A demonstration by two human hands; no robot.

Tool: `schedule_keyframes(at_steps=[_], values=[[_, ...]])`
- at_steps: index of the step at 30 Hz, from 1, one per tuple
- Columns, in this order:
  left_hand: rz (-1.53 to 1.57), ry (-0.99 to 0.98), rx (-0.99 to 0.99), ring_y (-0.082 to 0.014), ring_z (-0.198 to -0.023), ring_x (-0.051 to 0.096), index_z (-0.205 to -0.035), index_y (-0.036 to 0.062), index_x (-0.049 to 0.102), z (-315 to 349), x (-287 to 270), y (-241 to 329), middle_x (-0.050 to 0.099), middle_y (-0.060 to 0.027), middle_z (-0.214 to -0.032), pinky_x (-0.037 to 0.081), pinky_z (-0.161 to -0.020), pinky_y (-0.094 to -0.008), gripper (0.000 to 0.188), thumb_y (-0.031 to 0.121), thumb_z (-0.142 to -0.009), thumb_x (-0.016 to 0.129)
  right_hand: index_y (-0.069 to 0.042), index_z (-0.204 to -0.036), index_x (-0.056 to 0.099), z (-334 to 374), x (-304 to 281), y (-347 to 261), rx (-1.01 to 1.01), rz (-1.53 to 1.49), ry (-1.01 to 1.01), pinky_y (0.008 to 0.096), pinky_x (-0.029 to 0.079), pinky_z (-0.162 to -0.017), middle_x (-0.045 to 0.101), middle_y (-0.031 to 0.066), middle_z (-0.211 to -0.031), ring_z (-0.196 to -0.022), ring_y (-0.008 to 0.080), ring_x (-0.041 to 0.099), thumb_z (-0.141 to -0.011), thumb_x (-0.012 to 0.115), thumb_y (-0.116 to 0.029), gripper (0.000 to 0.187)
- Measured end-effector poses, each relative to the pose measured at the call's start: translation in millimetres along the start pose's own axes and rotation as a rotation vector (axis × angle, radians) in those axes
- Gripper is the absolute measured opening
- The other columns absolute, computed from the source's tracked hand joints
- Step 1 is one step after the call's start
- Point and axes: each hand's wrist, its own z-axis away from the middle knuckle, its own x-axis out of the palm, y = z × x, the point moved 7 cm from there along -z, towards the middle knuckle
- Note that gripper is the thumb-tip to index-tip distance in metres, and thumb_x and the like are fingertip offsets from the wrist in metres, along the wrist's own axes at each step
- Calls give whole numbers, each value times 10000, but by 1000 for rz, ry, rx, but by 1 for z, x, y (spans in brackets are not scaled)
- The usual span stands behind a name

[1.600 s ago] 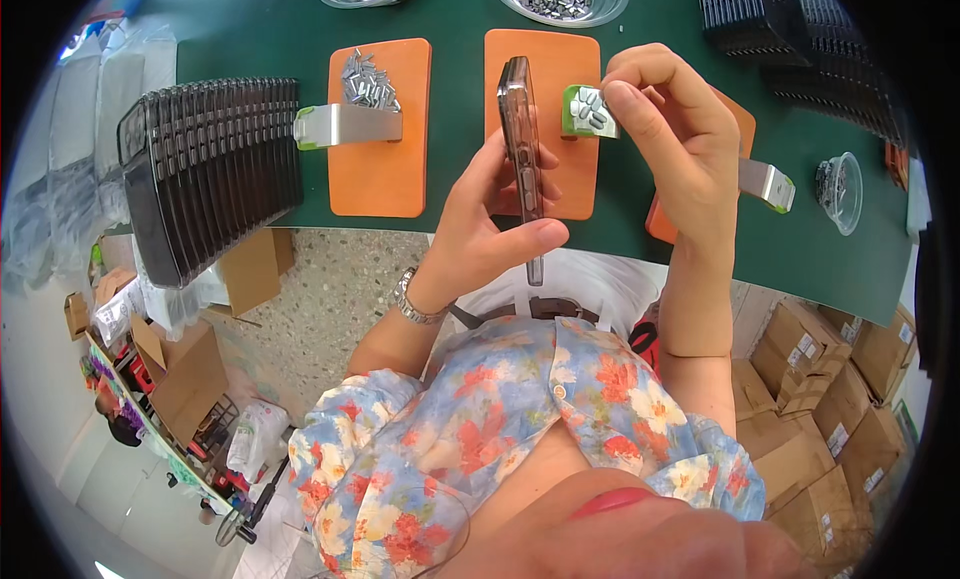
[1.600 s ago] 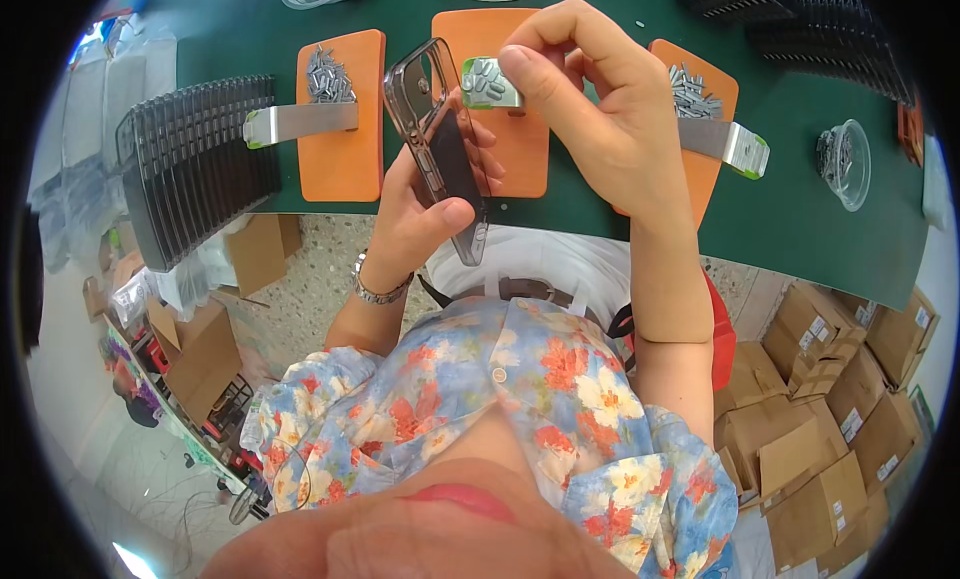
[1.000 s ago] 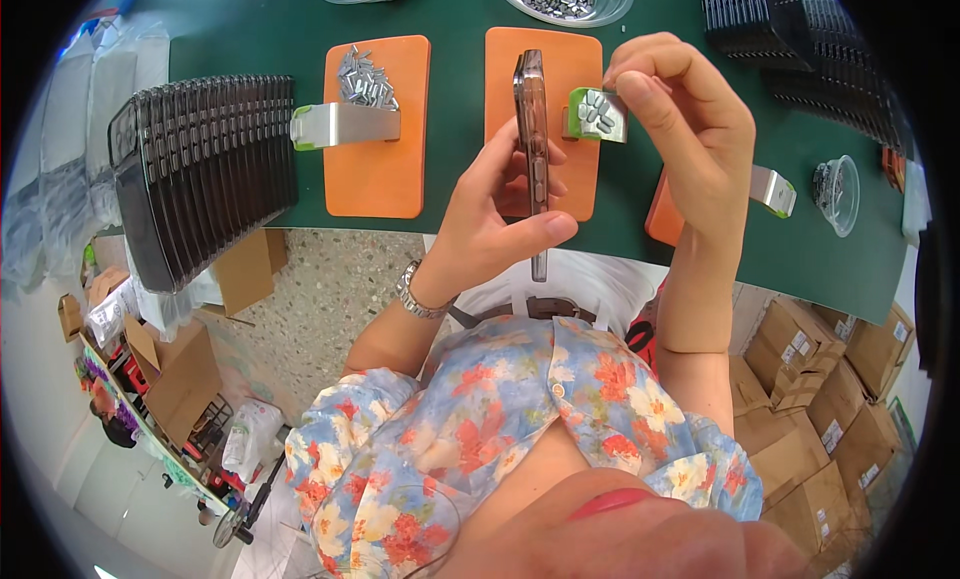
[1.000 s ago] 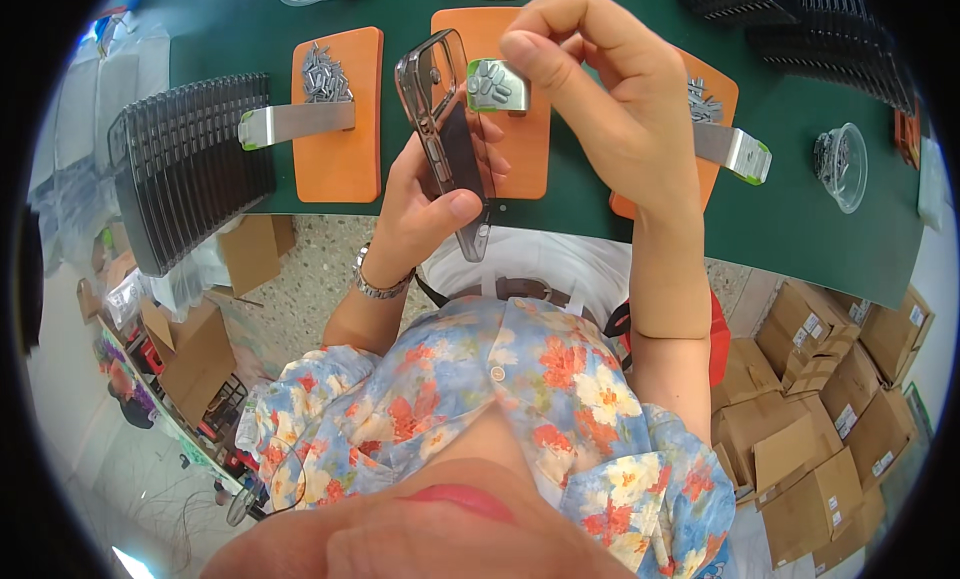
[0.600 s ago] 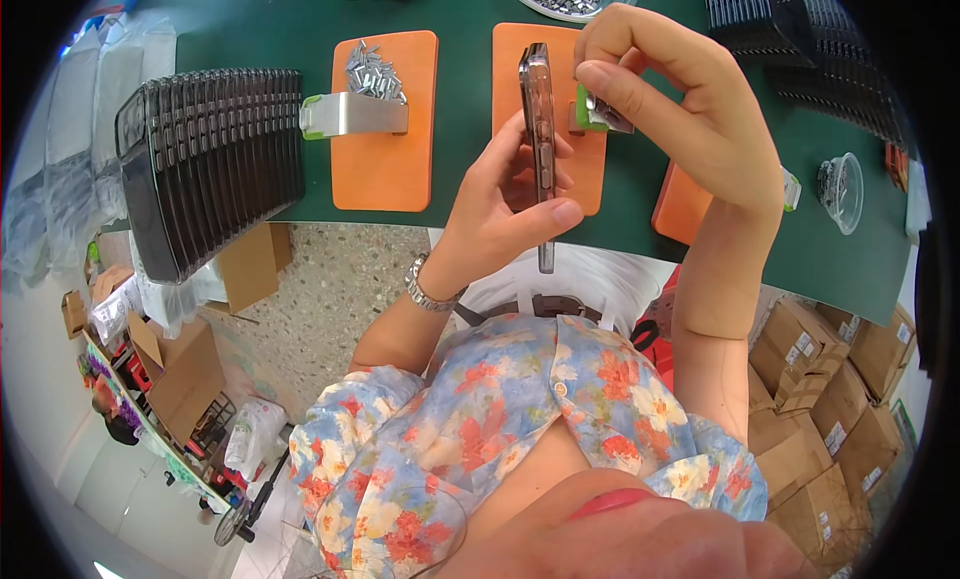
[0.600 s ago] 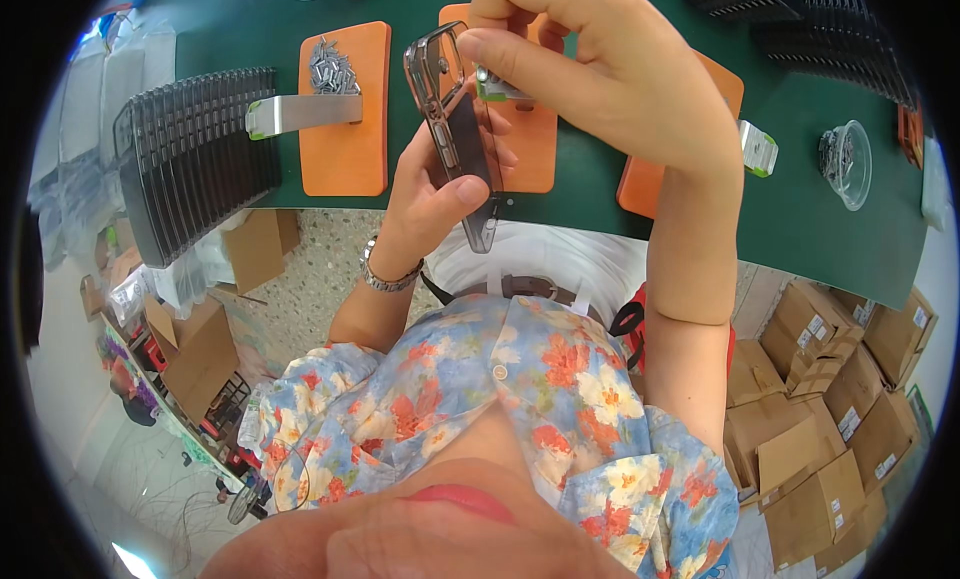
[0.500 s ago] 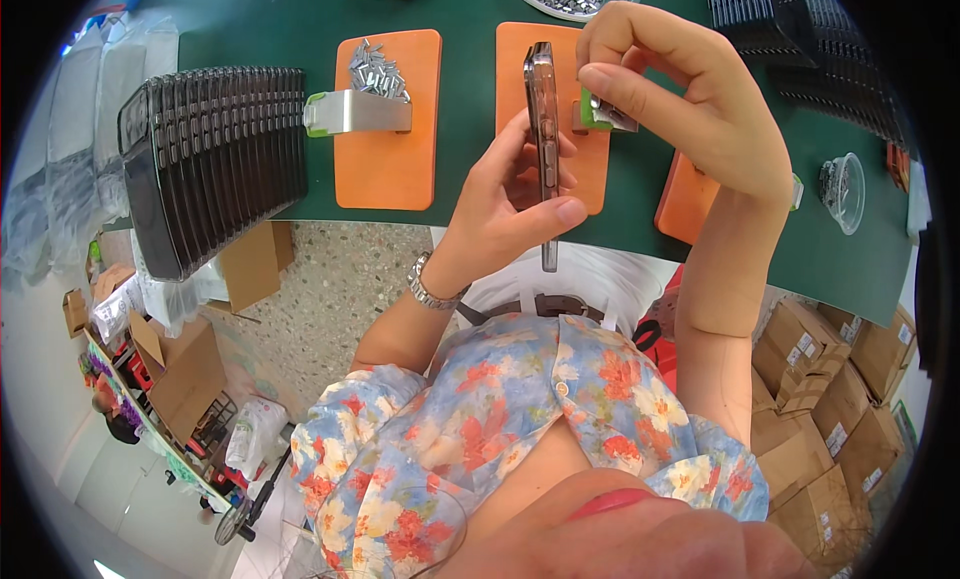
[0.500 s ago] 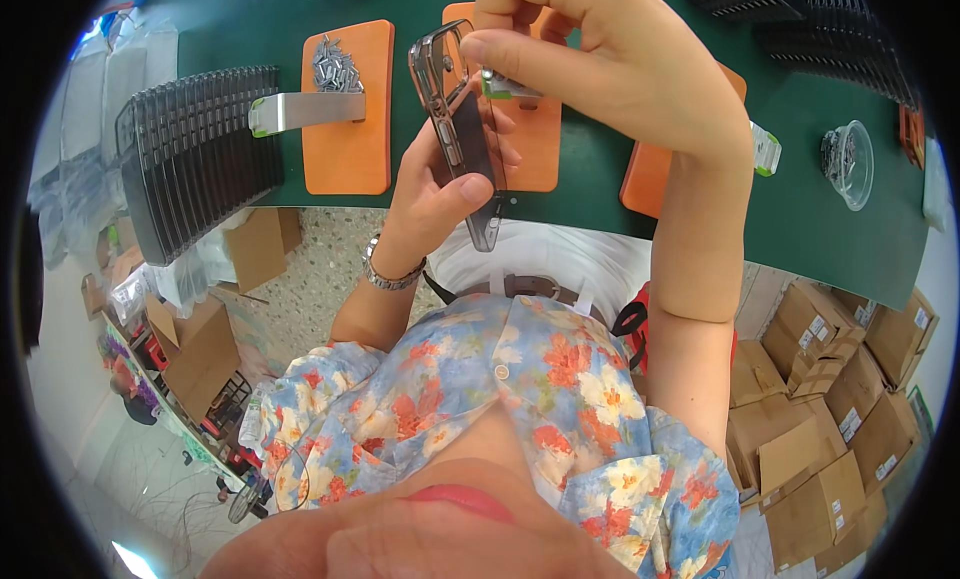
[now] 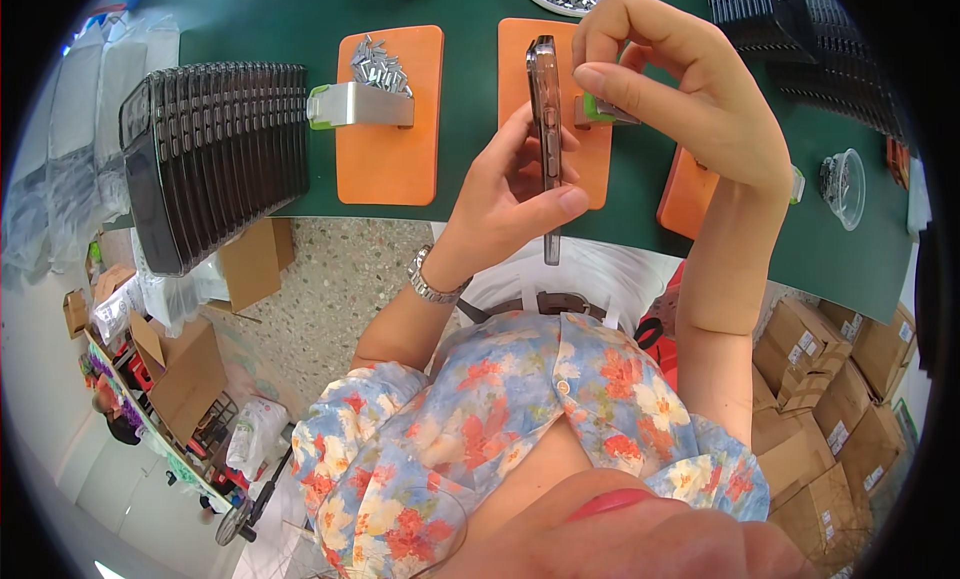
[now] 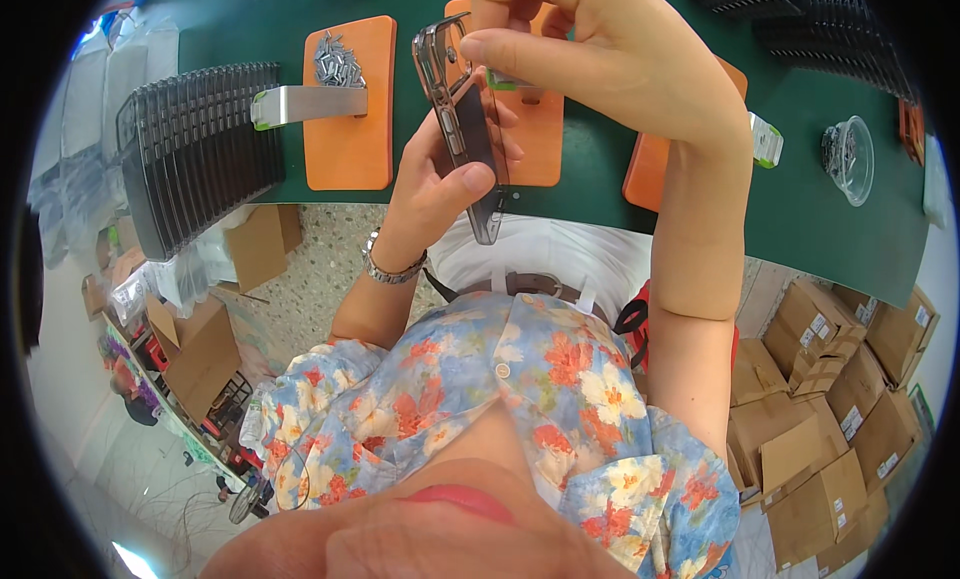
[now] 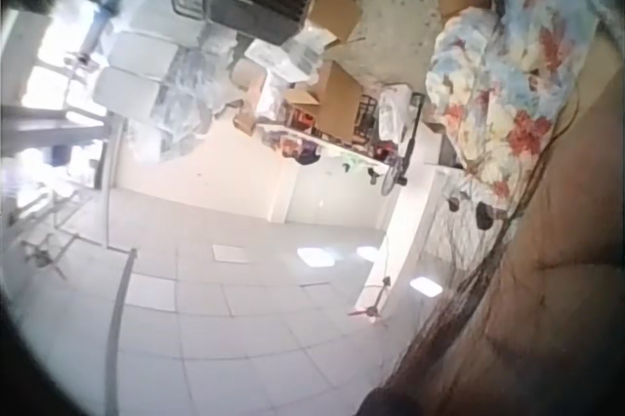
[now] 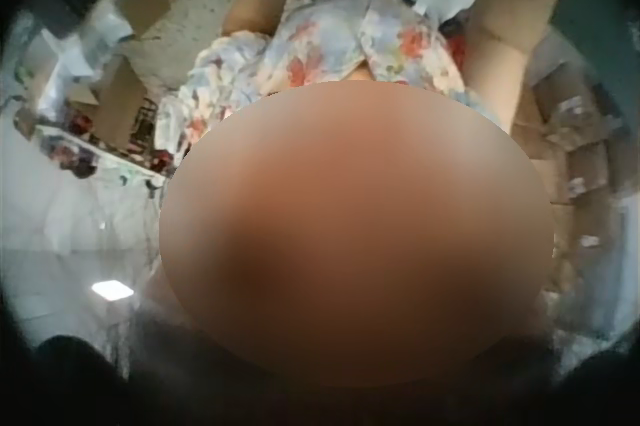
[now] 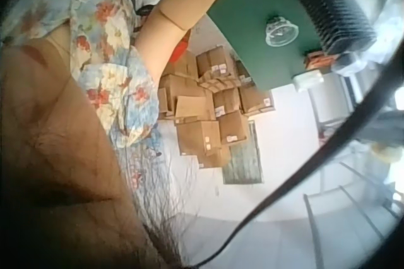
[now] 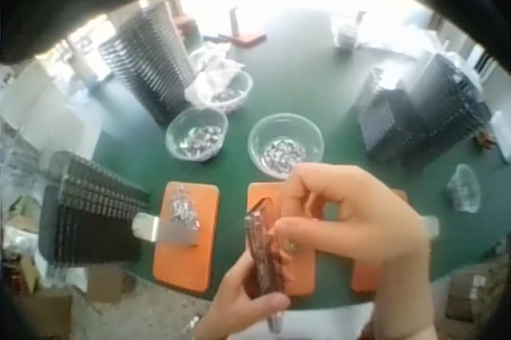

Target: The recorder is assembling metal clips into plastic phone cases at a manufacturing workbench.

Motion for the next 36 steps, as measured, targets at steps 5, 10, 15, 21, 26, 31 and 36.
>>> schedule_keyframes(at_steps=[5, 10, 15, 21, 26, 31, 36], values=[[-32, 18, 26, -78, -864, 565, -1354, 20, 411, -5, 2, 4, 526, -35, -1018, 504, -755, -240, 741, 217, -759, 807, -26, -823, 515, -1, -4, 1, -49, -19, -2, 217, 379, -637, 548, 13, -821, -718, 69, 461, -902, 613, -96, 143], [-106, -47, 23, -107, -863, 587, -1332, -14, 402, -16, 12, 9, 531, -65, -1084, 513, -739, -251, 743, 293, -776, 787, -23, -830, 536, 5, -13, 18, 97, -181, 168, 211, 377, -635, 553, 4, -831, -722, 54, 454, -936, 584, -110, 145], [-121, -45, 31, -42, -815, 493, -1470, -42, 254, -21, 16, 18, 500, -23, -1030, 431, -667, -167, 934, 221, -767, 809, -34, -812, 543, 11, -11, 30, 96, -233, 424, 187, 323, -549, 537, -30, -748, -631, 16, 416, -944, 600, -149, 184], [-97, -66, -97, -29, -807, 492, -1468, -36, 265, 0, 22, 19, 511, -9, -1023, 427, -659, -161, 901, 242, -790, 789, -56, -708, 499, 23, 3, 15, 126, -225, 564, 193, 239, -502, 458, -55, -651, -578, 8, 357, -928, 617, -129, 260], [-19, -34, -160, -32, -777, 499, -1471, -1, 290, 16, 29, 27, 521, -2, -1019, 436, -638, -178, 826, 231, -823, 746, -73, -664, 421, 25, 13, 5, 59, -281, 547, 219, 200, -494, 373, -66, -627, -565, 18, 287, -934, 599, -111, 326], [-7, -8, -200, -42, -764, 513, -1456, 12, 324, 19, 23, 31, 532, -3, -1011, 446, -629, -189, 777, 229, -831, 731, -70, -669, 386, 17, 21, 8, 6, -356, 517, 225, 197, -506, 336, -67, -636, -583, 23, 268, -936, 586, -97, 335], [-65, -2, -192, -49, -752, 540, -1437, 27, 358, 5, 2, 28, 556, -5, -984, 461, -622, -204, 707, 200, -849, 710, -59, -686, 434, 1, 22, 22, 4, -298, 522, 224, 222, -517, 368, -64, -645, -593, 20, 297, -944, 589, -130, 309]])
